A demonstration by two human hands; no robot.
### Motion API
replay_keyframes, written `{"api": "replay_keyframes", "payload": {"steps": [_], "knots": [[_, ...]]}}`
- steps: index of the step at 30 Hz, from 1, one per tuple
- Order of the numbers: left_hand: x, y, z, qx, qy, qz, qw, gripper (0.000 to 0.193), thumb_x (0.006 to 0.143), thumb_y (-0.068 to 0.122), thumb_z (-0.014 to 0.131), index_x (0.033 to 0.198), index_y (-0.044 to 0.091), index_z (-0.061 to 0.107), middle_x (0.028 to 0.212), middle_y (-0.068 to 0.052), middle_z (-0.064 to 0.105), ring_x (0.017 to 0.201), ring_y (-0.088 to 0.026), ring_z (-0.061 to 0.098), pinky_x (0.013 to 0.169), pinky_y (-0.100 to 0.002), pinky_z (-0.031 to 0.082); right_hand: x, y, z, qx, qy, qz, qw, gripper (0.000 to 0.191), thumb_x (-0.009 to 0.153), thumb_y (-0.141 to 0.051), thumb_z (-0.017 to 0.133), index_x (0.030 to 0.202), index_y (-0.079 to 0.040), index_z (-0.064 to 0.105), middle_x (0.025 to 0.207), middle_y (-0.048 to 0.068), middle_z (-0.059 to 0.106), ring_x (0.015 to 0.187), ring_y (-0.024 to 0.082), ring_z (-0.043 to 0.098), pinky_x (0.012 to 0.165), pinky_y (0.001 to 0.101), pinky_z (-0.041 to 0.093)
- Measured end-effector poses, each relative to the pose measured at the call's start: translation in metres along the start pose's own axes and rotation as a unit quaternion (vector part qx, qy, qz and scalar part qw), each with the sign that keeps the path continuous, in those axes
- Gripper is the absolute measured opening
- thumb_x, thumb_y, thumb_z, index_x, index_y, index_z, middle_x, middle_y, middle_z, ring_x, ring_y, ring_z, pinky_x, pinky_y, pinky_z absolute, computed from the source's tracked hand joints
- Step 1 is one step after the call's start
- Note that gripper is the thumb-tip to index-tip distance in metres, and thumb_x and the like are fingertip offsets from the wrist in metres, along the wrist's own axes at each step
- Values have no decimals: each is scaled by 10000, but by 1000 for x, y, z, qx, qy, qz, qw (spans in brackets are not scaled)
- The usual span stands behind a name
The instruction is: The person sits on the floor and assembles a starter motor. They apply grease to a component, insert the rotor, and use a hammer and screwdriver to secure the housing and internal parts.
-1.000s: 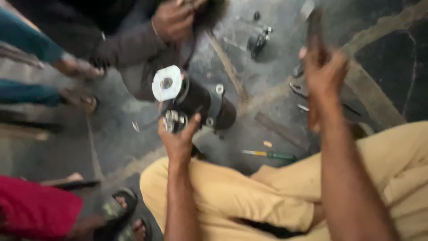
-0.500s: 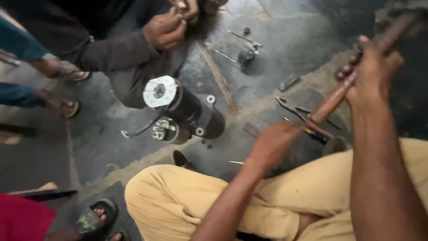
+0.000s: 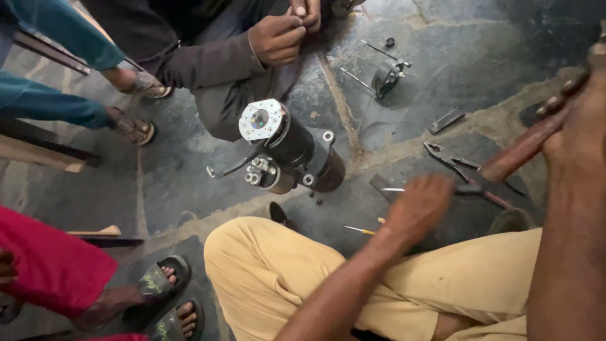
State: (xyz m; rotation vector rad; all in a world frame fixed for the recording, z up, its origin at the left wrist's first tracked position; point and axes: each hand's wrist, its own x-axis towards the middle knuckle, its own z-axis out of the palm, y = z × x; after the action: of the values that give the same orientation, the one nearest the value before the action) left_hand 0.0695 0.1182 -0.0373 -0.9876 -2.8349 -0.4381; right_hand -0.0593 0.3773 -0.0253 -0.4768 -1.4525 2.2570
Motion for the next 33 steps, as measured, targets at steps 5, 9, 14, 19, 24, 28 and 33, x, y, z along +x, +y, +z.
{"api": "replay_keyframes", "payload": {"steps": [5,9,14,19,24,28,33], "knots": [[-26,-17,-117,-162,226,-20,960,450,969,-44,565,1413,3,513,1264,-199,582,1193,-382,594,1034,-470,524,-2,-6,1,-40,-20,-67,997,338,1186,-416,557,979,-151,531,804,-8,487,660,152,514,632,358,554],[-43,-25,-229,-243,330,-94,907,243,1006,-17,548,1241,47,560,1162,-150,660,960,-285,635,876,-367,545,-3,-3,4,-43,-15,-29,999,434,1204,-448,554,877,-169,499,764,-12,447,674,137,530,617,332,539],[-67,-67,-332,-462,419,-22,781,220,1159,75,536,1362,97,454,1112,-85,694,996,-172,714,933,-331,613,-8,-2,10,-73,-10,-42,996,345,1178,-424,575,937,-179,547,768,-26,453,687,141,516,608,340,499],[-80,-56,-289,-451,305,-97,834,275,1107,82,593,1349,56,465,1136,-116,706,944,-170,691,899,-343,573,-21,-23,21,-26,-11,21,999,318,1148,-427,616,1038,-149,507,752,-19,461,562,132,482,518,307,487],[-41,-43,-145,-251,62,-58,964,350,962,91,651,1302,91,569,1175,-177,694,1048,-397,686,862,-450,540,-42,-46,41,-46,-13,-65,997,287,1169,-263,645,1334,-115,462,800,35,533,587,166,514,515,333,464],[-17,-71,-56,-34,-23,-63,997,388,946,70,583,1330,121,576,1200,-150,663,1140,-357,645,932,-486,506,-49,-59,46,-76,4,-88,993,311,1167,-222,672,1325,-56,462,860,7,544,621,144,535,525,335,481],[-13,-80,-16,127,48,-2,991,531,770,141,644,1289,48,583,1318,-181,605,1272,-354,547,1052,-503,439,-45,-65,53,-39,44,-61,996,302,1120,-234,705,1201,-19,510,811,20,549,566,147,543,475,333,473]]}}
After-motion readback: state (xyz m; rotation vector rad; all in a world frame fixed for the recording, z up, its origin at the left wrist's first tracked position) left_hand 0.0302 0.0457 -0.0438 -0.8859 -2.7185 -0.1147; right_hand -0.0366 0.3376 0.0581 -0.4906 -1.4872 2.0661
